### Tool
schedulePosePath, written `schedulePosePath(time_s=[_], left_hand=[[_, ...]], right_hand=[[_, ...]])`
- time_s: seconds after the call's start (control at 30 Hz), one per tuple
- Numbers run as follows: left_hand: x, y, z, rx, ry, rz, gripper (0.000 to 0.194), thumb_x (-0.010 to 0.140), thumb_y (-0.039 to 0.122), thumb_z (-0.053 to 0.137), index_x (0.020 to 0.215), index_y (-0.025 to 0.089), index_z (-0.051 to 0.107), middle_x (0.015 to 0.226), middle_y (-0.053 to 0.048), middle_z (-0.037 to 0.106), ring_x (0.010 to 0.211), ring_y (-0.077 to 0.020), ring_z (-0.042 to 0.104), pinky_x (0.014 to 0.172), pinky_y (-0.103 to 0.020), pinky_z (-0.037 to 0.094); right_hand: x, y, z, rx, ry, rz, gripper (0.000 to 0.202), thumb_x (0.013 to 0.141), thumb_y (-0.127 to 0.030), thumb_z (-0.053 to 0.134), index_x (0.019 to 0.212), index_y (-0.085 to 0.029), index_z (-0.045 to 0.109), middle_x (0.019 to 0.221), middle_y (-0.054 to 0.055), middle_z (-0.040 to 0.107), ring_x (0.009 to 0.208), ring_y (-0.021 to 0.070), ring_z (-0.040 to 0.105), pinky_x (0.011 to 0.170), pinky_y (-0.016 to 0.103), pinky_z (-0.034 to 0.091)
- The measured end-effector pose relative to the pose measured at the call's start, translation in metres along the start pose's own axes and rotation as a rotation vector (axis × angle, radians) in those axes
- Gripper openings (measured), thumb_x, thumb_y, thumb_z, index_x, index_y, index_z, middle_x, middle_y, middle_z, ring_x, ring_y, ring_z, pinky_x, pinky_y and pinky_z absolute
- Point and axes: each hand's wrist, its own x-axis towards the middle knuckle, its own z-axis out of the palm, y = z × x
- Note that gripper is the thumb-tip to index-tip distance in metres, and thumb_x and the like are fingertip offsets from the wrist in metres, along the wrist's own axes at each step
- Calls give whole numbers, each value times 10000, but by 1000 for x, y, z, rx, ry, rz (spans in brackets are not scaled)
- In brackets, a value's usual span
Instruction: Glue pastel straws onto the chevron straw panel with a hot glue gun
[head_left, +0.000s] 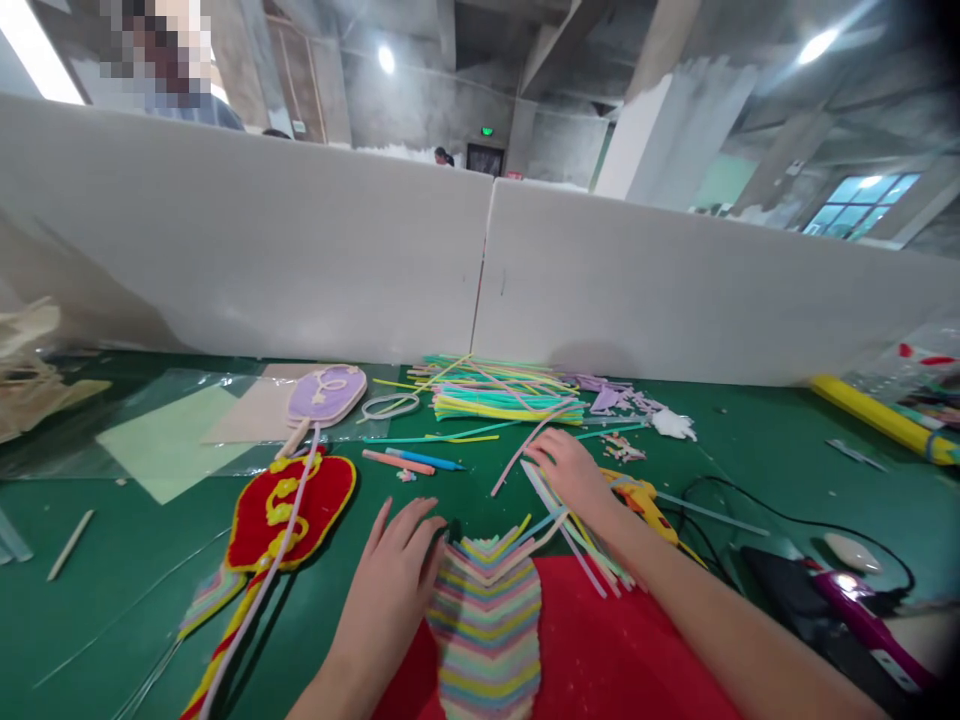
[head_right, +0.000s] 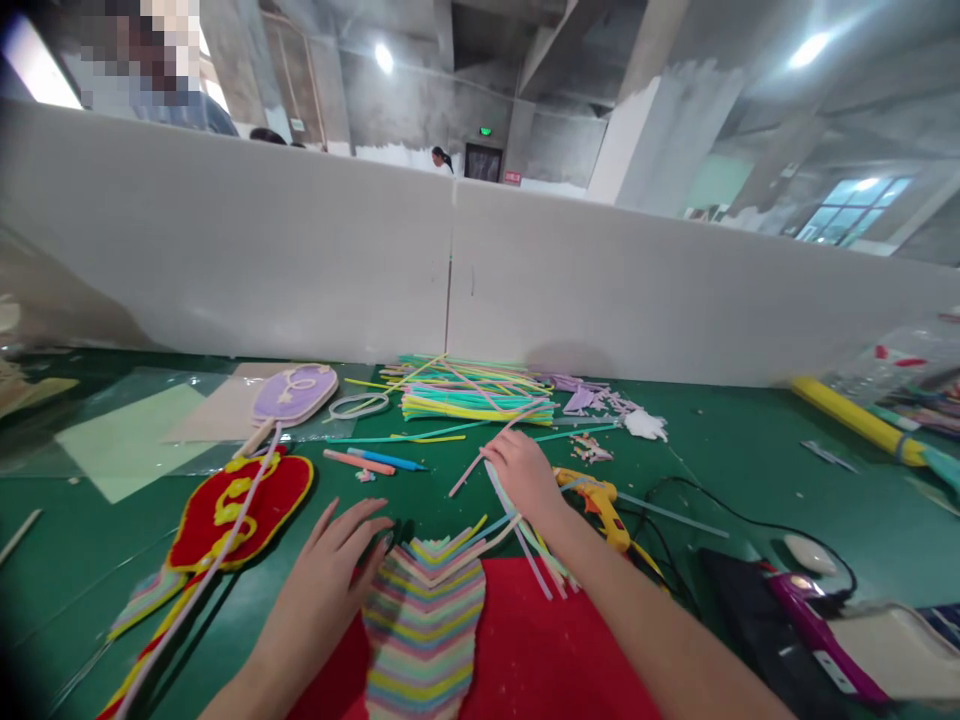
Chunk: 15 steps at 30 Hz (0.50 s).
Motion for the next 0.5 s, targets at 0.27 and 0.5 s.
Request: schedulePosePath(time_s=[0.27, 0.5], left_hand=[[-4, 0, 6, 71, 16, 37, 204, 931, 188, 421, 1020, 212, 604, 1124, -82, 674, 1118, -228, 607, 1054, -547, 390], [-3, -2, 3, 90, 37, 34, 220, 929, 174, 402, 1002, 214, 606, 1116, -81, 679, 1090, -244, 623, 1011, -561, 428]], right_hand=[[88, 23, 50, -49, -95, 86, 279, 919, -341, 541, 1138, -174, 583, 1160, 73, 602, 991, 183, 603, 856, 403, 514], [122, 44, 70, -96, -132, 240, 332, 911, -353, 551, 1191, -174, 552, 1198, 83, 578, 1005, 196, 598, 847, 411, 519]])
